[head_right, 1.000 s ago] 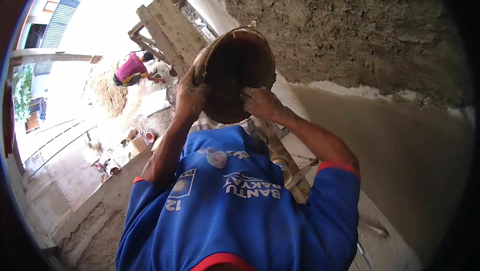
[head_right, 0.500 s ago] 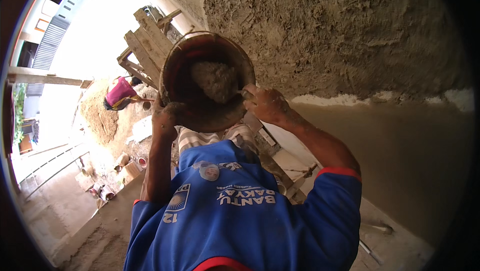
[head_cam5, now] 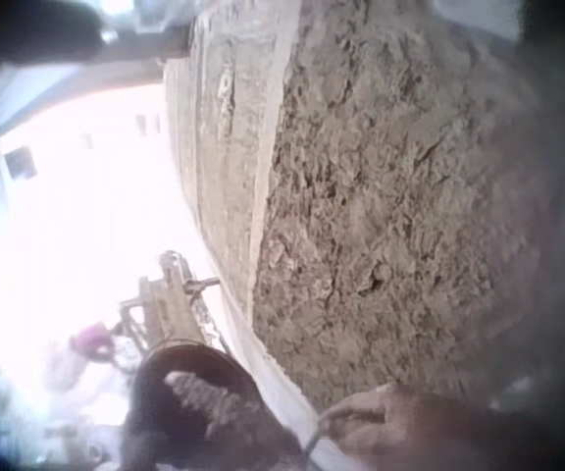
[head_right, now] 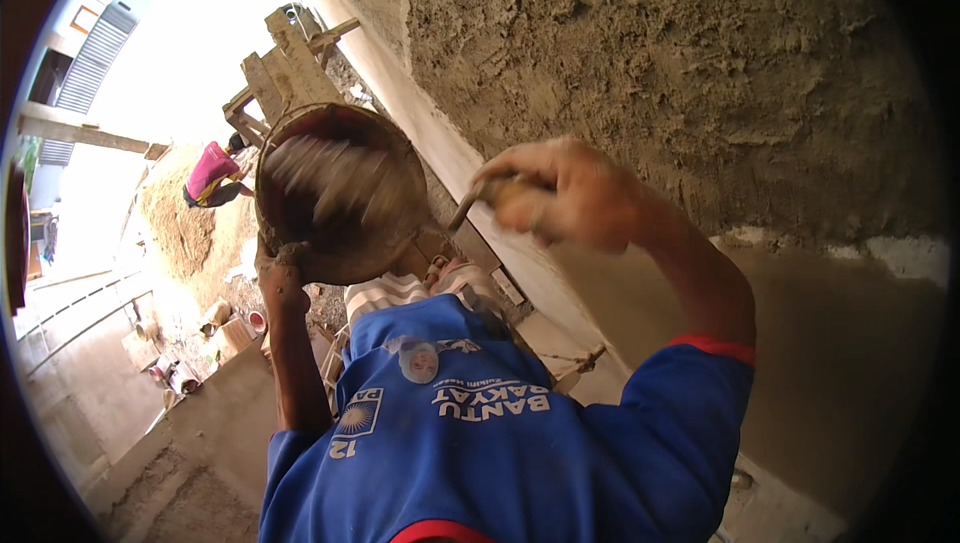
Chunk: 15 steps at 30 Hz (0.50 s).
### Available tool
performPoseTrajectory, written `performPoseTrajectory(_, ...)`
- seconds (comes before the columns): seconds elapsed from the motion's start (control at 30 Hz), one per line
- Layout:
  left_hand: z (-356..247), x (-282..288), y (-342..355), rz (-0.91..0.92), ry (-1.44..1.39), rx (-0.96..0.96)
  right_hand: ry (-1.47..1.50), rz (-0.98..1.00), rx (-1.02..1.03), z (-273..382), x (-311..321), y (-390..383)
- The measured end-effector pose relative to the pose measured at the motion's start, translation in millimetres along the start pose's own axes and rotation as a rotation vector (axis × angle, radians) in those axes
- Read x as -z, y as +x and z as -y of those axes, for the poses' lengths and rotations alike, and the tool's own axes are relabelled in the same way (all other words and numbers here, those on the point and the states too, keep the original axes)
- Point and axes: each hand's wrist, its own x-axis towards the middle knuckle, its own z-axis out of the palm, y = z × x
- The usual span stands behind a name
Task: The person applies wet plaster to a wall using a trowel, taking plaster from a bucket and spreading it onto the surface.
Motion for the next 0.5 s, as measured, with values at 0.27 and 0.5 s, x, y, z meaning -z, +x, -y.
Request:
performPoseTrajectory(0.27, 1, 22, 2, -0.095, 0.013, 0.097, -0.555, -1.148, -0.058, -2, 93, -49)
performPoseTrajectory(0.5, -5, 21, -11, -0.106, -0.002, 0.123, -0.322, -0.583, -0.316, -84, 9, -1)
